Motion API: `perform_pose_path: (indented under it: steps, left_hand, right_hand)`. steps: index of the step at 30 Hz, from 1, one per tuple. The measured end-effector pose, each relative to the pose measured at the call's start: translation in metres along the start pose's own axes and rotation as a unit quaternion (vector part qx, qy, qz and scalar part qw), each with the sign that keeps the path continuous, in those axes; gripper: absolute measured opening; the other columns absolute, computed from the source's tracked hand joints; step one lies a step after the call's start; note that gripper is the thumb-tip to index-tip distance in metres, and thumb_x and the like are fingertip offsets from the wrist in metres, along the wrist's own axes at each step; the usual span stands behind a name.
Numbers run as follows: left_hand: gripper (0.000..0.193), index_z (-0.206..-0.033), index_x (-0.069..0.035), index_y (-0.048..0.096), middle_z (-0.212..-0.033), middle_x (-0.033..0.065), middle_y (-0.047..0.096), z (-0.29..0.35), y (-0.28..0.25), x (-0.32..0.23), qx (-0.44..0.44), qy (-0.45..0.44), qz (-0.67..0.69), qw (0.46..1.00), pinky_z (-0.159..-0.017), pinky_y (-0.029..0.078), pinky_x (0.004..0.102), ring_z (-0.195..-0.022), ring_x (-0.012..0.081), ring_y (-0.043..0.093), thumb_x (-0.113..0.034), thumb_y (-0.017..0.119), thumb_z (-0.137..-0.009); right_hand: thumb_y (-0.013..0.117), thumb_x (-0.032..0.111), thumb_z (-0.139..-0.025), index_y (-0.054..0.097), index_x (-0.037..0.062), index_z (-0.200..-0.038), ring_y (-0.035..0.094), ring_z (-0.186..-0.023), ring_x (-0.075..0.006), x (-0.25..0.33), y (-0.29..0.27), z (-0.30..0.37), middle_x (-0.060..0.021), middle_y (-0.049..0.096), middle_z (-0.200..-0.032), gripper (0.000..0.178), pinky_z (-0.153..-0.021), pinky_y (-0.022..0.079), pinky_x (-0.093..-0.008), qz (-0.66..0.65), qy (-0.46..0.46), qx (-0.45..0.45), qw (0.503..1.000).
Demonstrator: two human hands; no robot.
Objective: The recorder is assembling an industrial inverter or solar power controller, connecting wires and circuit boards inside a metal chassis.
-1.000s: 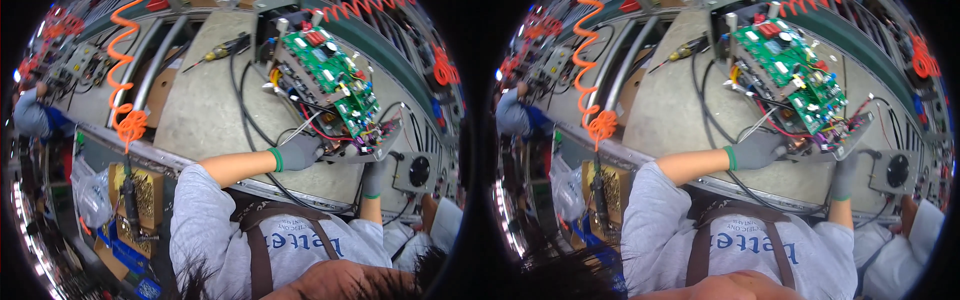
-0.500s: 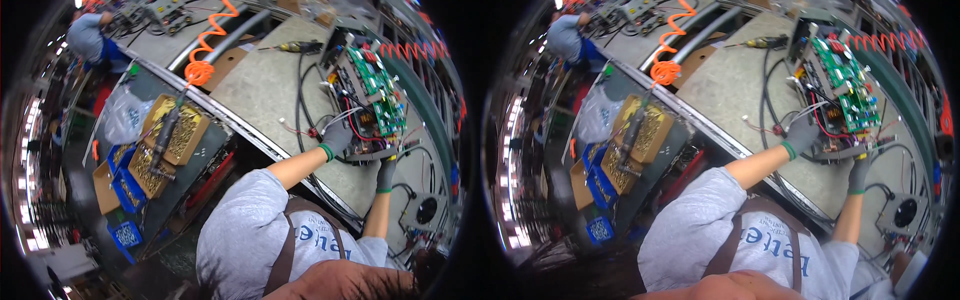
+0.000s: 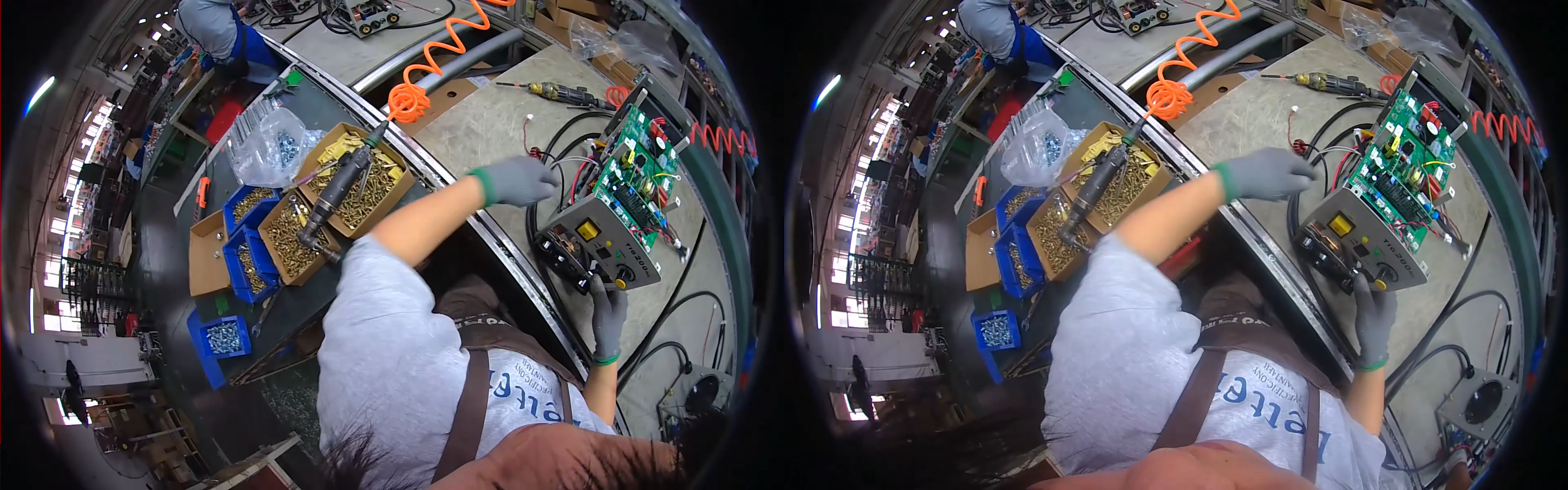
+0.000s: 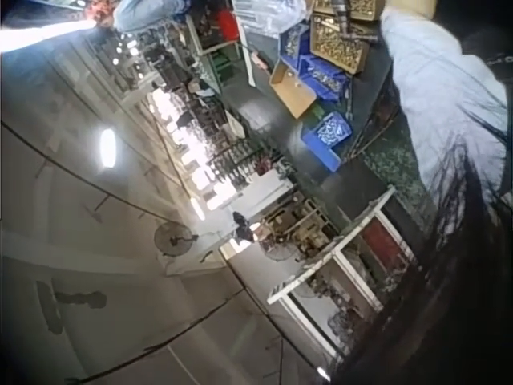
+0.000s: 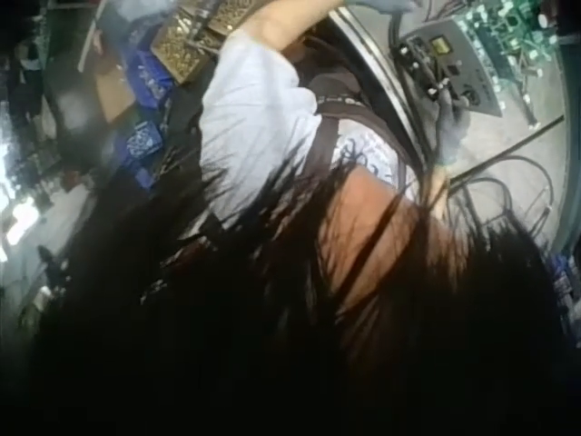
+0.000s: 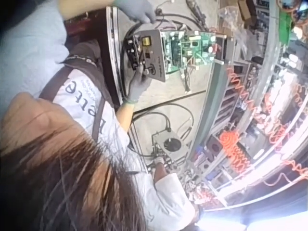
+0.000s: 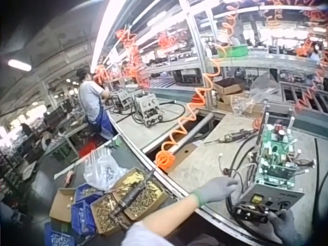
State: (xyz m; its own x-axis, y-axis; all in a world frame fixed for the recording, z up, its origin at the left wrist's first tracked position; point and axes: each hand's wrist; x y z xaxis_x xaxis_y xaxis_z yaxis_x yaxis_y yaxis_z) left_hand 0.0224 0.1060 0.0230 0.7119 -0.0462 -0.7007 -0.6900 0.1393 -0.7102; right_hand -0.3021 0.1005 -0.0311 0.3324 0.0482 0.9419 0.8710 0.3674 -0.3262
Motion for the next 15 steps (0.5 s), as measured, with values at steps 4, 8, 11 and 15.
perform_pose_path:
  steps: [4,8,11,15]
  left_hand:
    - [0.030,-0.101,-0.006,0.070,-0.096,0.0100,0.071,0.150,-0.102,0.018,-0.292,-0.164,0.038,0.942,-0.081,0.048,0.0320,-0.089,0.0183,0.065,-0.030,0.060,-0.086]
    - [0.032,-0.106,-0.014,0.070,-0.106,0.0163,0.067,0.256,-0.181,0.097,-0.310,-0.431,-0.331,0.780,-0.088,0.047,0.0417,-0.100,0.0344,0.062,-0.031,0.057,-0.082]
    - [0.038,-0.112,-0.005,0.065,-0.112,0.0220,0.064,0.284,-0.178,0.181,-0.261,-0.454,-0.306,0.795,-0.093,0.046,0.0401,-0.107,0.0337,0.061,-0.023,0.058,-0.080]
    - [0.043,-0.112,0.001,0.063,-0.112,0.0250,0.063,0.292,-0.195,0.248,-0.218,-0.468,-0.191,0.835,-0.092,0.046,0.0393,-0.107,0.0362,0.061,-0.026,0.058,-0.078]
  right_hand:
    - [0.061,0.008,-0.089,0.055,-0.0012,-0.117,0.056,-0.090,-0.0124,-0.004,-0.016,-0.002,-0.0067,0.061,-0.101,0.029,-0.078,0.046,-0.0260,-0.036,-0.005,0.069,0.997]
    - [0.060,0.007,-0.087,0.055,0.0006,-0.121,0.055,-0.093,-0.0120,-0.007,-0.042,-0.005,-0.0047,0.060,-0.106,0.034,-0.082,0.046,-0.0261,-0.023,0.029,0.108,0.993]
    - [0.060,0.010,-0.088,0.056,-0.0004,-0.121,0.055,-0.091,-0.0108,-0.007,-0.055,-0.011,-0.0039,0.061,-0.106,0.035,-0.079,0.046,-0.0255,-0.008,0.033,0.108,0.994]
    - [0.060,0.016,-0.088,0.056,0.0023,-0.124,0.055,-0.088,-0.0096,-0.006,-0.060,-0.014,-0.0039,0.062,-0.106,0.038,-0.074,0.047,-0.0251,0.024,0.078,0.042,0.996]
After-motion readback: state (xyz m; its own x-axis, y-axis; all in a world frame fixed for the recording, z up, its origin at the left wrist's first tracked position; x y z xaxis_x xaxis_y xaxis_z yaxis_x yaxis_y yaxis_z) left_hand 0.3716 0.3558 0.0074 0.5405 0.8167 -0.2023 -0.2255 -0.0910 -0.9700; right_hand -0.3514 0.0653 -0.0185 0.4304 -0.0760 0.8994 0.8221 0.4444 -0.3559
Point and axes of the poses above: each hand's wrist, its own z-axis away from the middle knuckle, its own y-axis out of the palm, x = y × z
